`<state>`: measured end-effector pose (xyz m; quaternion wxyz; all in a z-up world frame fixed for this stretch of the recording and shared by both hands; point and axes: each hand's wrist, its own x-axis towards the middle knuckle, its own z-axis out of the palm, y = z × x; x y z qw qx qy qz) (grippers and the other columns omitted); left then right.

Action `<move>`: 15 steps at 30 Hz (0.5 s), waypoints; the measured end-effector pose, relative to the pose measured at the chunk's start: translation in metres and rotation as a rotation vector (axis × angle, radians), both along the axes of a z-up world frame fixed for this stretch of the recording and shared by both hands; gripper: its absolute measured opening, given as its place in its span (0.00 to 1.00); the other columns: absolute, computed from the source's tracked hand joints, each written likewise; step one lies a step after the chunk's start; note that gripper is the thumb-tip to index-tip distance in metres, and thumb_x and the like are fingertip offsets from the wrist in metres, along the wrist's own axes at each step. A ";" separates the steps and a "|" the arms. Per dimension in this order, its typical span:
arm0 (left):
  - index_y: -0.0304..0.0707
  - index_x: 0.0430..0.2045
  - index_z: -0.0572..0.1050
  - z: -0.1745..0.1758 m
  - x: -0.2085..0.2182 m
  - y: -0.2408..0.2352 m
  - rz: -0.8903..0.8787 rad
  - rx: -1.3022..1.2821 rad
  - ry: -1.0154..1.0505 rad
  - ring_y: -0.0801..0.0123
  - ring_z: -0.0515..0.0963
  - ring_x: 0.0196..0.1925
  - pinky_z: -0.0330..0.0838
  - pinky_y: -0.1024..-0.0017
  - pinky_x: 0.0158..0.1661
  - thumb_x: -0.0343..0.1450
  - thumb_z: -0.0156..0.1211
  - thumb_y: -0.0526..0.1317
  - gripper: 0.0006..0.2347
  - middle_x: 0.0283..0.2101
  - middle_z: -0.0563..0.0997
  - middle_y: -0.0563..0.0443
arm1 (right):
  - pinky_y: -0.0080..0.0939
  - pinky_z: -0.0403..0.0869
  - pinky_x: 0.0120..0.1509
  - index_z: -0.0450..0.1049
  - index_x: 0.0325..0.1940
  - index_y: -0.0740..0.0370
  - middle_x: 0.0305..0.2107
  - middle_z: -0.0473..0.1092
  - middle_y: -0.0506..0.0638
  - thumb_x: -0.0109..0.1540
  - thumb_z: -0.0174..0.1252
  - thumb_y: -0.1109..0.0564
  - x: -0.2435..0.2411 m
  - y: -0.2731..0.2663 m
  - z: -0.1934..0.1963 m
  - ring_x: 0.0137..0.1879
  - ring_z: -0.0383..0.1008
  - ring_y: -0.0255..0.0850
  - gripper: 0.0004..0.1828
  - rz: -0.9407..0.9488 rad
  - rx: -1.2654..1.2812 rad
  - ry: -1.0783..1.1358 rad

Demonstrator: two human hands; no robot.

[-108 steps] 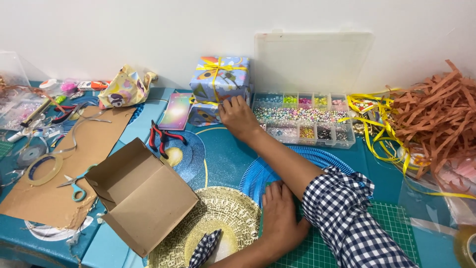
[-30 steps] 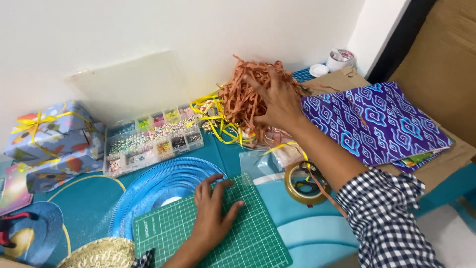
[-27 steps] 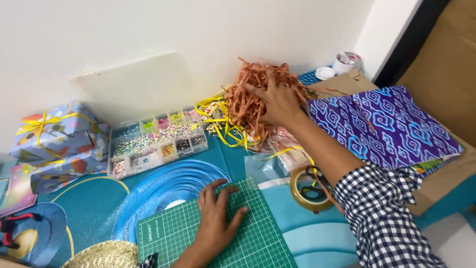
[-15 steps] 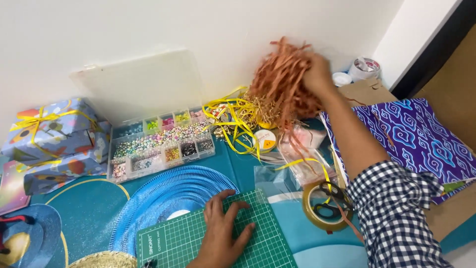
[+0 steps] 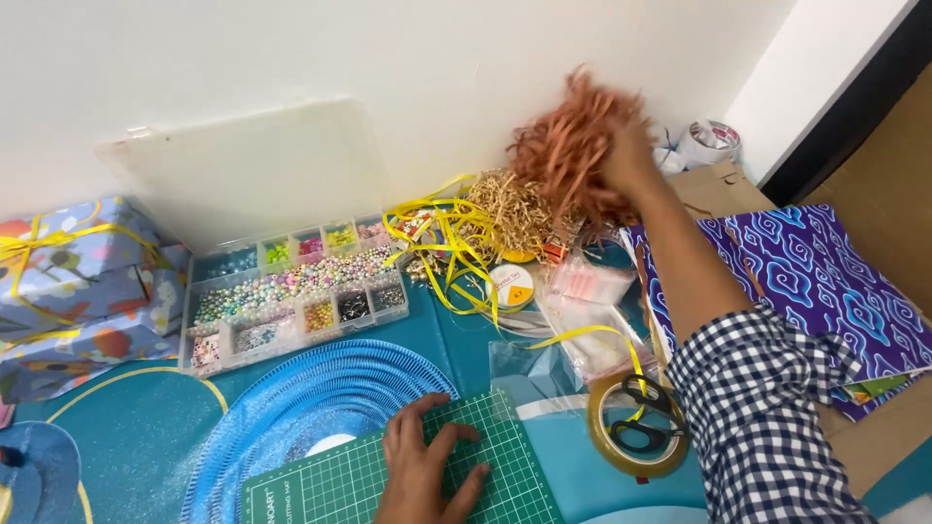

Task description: The person ties a yellow ribbon around a small gift wrapped in blue paper, forming a bow. They then pick up a larger gift wrapped in the same paper and tie a yellow ribbon around it, finishing with a bow. The person places the finished gifts on the table.

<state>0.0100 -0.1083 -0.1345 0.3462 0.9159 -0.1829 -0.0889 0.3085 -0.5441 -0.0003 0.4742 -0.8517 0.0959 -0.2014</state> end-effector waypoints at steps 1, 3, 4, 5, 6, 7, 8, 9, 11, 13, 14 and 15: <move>0.67 0.52 0.87 -0.001 0.000 0.000 0.008 0.007 0.018 0.47 0.59 0.83 0.55 0.27 0.72 0.71 0.78 0.59 0.16 0.79 0.66 0.53 | 0.71 0.67 0.84 0.81 0.71 0.61 0.67 0.76 0.67 0.67 0.68 0.71 -0.003 0.000 -0.013 0.76 0.73 0.69 0.26 0.138 -0.450 0.221; 0.66 0.51 0.88 0.003 -0.002 0.002 0.009 -0.026 0.004 0.47 0.61 0.82 0.56 0.29 0.71 0.71 0.79 0.56 0.16 0.78 0.67 0.52 | 0.75 0.61 0.87 0.65 0.82 0.59 0.76 0.64 0.70 0.66 0.62 0.59 -0.013 0.011 0.002 0.83 0.63 0.70 0.38 0.161 -0.591 0.451; 0.64 0.50 0.88 0.006 -0.004 0.003 0.012 -0.059 -0.015 0.47 0.62 0.81 0.56 0.31 0.71 0.70 0.80 0.54 0.15 0.77 0.68 0.51 | 0.78 0.56 0.90 0.49 0.94 0.55 0.85 0.52 0.72 0.64 0.56 0.46 -0.019 0.015 0.009 0.89 0.54 0.70 0.53 0.185 -0.728 0.678; 0.64 0.50 0.88 0.004 -0.004 0.004 0.002 -0.059 -0.005 0.47 0.62 0.81 0.56 0.31 0.71 0.70 0.80 0.54 0.15 0.77 0.68 0.51 | 0.78 0.56 0.90 0.49 0.94 0.55 0.85 0.52 0.72 0.64 0.56 0.46 -0.026 0.015 0.021 0.89 0.54 0.70 0.53 0.178 -0.724 0.690; 0.63 0.49 0.89 0.003 -0.005 0.004 0.016 -0.078 -0.038 0.47 0.64 0.81 0.58 0.33 0.70 0.70 0.80 0.53 0.14 0.76 0.70 0.51 | 0.72 0.60 0.88 0.42 0.96 0.48 0.88 0.49 0.65 0.66 0.56 0.41 -0.034 0.015 0.033 0.90 0.54 0.67 0.56 0.200 -0.731 0.706; 0.62 0.48 0.90 0.002 -0.004 0.004 0.027 -0.099 -0.078 0.47 0.65 0.80 0.59 0.34 0.70 0.69 0.79 0.52 0.14 0.75 0.71 0.50 | 0.67 0.64 0.86 0.35 0.97 0.41 0.90 0.45 0.58 0.68 0.56 0.36 -0.041 0.014 0.049 0.90 0.54 0.64 0.58 0.216 -0.739 0.716; 0.62 0.48 0.90 0.001 -0.005 0.003 0.015 -0.101 -0.075 0.47 0.65 0.80 0.59 0.34 0.70 0.69 0.79 0.52 0.14 0.75 0.71 0.50 | 0.67 0.64 0.86 0.35 0.97 0.41 0.90 0.45 0.58 0.68 0.56 0.36 -0.054 0.009 0.057 0.90 0.54 0.64 0.58 0.204 -0.736 0.723; 0.63 0.47 0.90 0.000 -0.005 0.003 0.027 -0.099 -0.079 0.46 0.65 0.80 0.59 0.34 0.70 0.69 0.79 0.52 0.13 0.75 0.71 0.50 | 0.77 0.61 0.86 0.36 0.97 0.35 0.89 0.46 0.64 0.66 0.61 0.33 -0.067 0.006 0.067 0.84 0.61 0.69 0.61 0.188 -0.818 0.595; 0.63 0.47 0.91 -0.001 -0.005 0.003 0.031 -0.097 -0.082 0.45 0.64 0.80 0.60 0.34 0.70 0.69 0.79 0.52 0.13 0.75 0.71 0.50 | 0.87 0.57 0.85 0.37 0.96 0.30 0.87 0.46 0.70 0.65 0.66 0.30 -0.103 0.009 0.090 0.77 0.68 0.75 0.63 0.164 -0.896 0.469; 0.62 0.46 0.91 -0.002 -0.006 0.003 0.049 -0.111 -0.118 0.45 0.65 0.80 0.60 0.34 0.70 0.69 0.77 0.50 0.12 0.76 0.71 0.48 | 0.80 0.73 0.71 0.55 0.92 0.46 0.85 0.53 0.61 0.62 0.63 0.41 -0.150 0.020 0.117 0.73 0.72 0.77 0.54 0.015 -0.861 0.429; 0.62 0.46 0.91 -0.003 -0.007 0.003 0.043 -0.112 -0.117 0.45 0.65 0.80 0.60 0.34 0.70 0.69 0.77 0.50 0.12 0.76 0.71 0.48 | 0.80 0.73 0.71 0.55 0.92 0.46 0.85 0.53 0.61 0.62 0.63 0.41 -0.172 0.015 0.108 0.73 0.72 0.77 0.54 0.009 -0.860 0.432; 0.62 0.46 0.90 -0.004 -0.007 0.003 0.042 -0.123 -0.142 0.45 0.65 0.79 0.60 0.35 0.69 0.69 0.76 0.51 0.12 0.75 0.72 0.48 | 0.73 0.77 0.59 0.67 0.72 0.47 0.67 0.67 0.56 0.68 0.59 0.42 -0.194 0.011 0.100 0.62 0.78 0.66 0.28 -0.032 -0.947 0.452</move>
